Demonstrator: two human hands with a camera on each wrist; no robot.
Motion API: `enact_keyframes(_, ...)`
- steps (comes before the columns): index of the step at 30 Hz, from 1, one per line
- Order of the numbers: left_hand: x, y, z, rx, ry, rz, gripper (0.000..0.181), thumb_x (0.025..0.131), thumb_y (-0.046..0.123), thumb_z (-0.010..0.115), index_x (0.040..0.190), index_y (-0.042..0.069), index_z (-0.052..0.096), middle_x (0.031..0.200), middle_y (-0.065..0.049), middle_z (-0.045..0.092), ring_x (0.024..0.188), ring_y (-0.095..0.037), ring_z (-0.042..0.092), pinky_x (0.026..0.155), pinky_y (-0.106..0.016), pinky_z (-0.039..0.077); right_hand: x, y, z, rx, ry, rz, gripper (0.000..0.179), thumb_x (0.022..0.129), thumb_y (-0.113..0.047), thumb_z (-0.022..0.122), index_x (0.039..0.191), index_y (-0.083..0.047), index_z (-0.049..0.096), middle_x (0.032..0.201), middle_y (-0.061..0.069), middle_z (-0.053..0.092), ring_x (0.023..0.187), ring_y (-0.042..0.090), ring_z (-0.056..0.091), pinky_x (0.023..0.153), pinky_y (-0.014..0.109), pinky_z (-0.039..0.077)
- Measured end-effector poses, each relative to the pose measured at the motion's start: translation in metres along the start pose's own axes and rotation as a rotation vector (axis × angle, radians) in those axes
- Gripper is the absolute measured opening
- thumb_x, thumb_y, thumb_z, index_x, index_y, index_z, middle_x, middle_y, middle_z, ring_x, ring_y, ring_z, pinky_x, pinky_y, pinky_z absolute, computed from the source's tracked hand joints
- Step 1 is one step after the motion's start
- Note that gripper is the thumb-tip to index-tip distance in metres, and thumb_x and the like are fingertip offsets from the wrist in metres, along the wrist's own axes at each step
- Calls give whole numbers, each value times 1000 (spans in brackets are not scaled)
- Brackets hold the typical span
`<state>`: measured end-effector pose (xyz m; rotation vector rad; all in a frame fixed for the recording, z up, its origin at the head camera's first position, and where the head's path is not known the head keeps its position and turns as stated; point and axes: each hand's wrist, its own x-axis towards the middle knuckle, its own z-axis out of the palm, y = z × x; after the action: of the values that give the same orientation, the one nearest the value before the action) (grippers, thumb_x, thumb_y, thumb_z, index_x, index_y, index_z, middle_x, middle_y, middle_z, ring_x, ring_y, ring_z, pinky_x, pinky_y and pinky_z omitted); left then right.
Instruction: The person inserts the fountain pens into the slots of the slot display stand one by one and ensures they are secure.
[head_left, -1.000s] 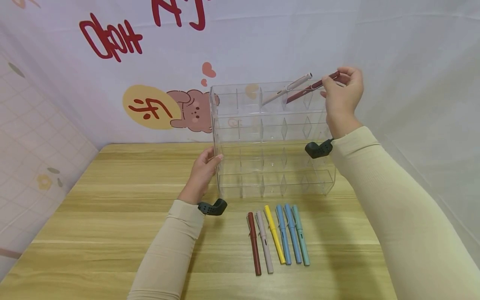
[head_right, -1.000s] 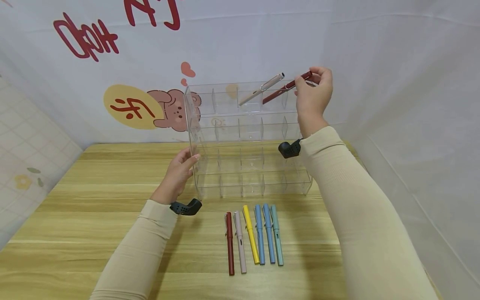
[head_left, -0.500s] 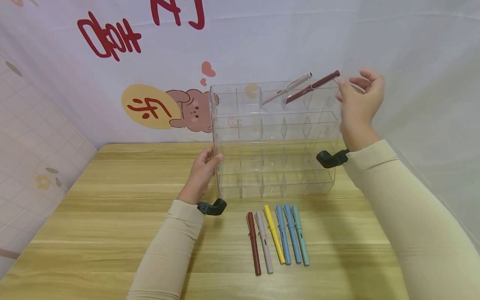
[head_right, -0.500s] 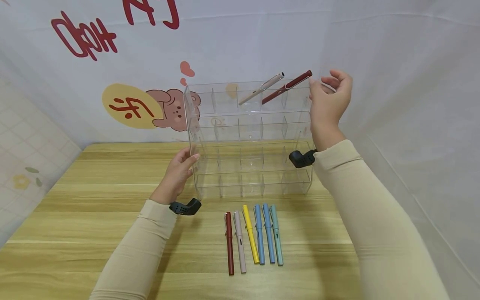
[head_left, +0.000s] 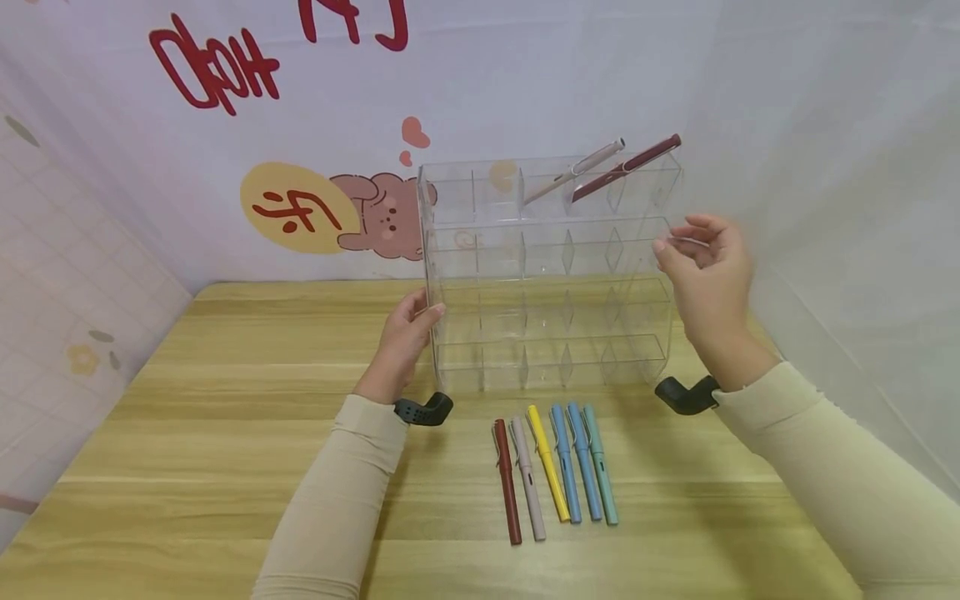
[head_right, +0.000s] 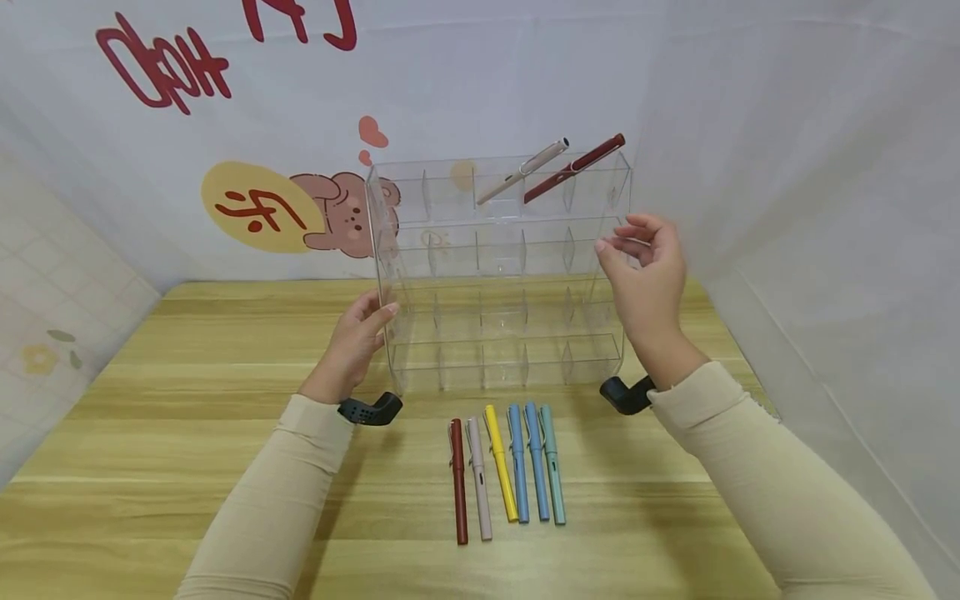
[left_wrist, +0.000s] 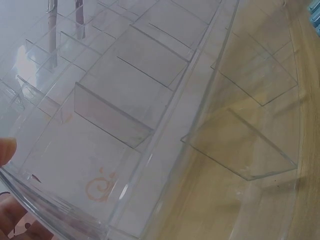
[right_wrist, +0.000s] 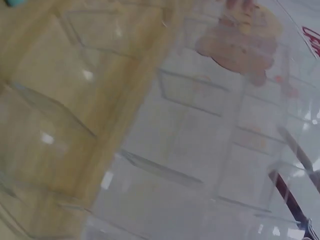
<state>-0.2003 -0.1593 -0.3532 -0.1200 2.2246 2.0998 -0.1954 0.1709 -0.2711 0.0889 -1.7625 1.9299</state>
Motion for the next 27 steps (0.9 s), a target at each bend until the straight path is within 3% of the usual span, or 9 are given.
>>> enact_keyframes(10,0,2,1,-3,2,-7,51,98,28,56,145,14,41,147,-5,41,136,-24,37,110,-49,31,-43,30,-18,-349,-196,38,32,89,-3,66,114,-16,51,106,-4,55,95,2,59,77,10,49)
enact_keyframes(18,0,2,1,-8,-3,-9,53,99,27,55,146,12,38,148,-6,40,137,-24,36,111,-48,30,-74,48,-30,-471,-347,115,43,92,-12,66,127,4,47,115,11,56,95,-6,56,75,10,48)
enact_keyframes(21,1,2,1,-4,-6,-9,53,99,28,55,147,13,38,148,-6,40,137,-24,36,111,-48,30,-83,54,-32,-486,-390,156,45,92,-14,66,128,5,46,118,19,56,95,-8,55,75,11,48)
enact_keyframes(27,2,2,1,8,0,-9,54,99,28,55,147,13,38,148,-6,40,137,-24,36,111,-49,30,-98,65,-34,-542,-444,229,44,91,-15,67,127,3,49,116,18,58,94,-7,55,74,14,49)
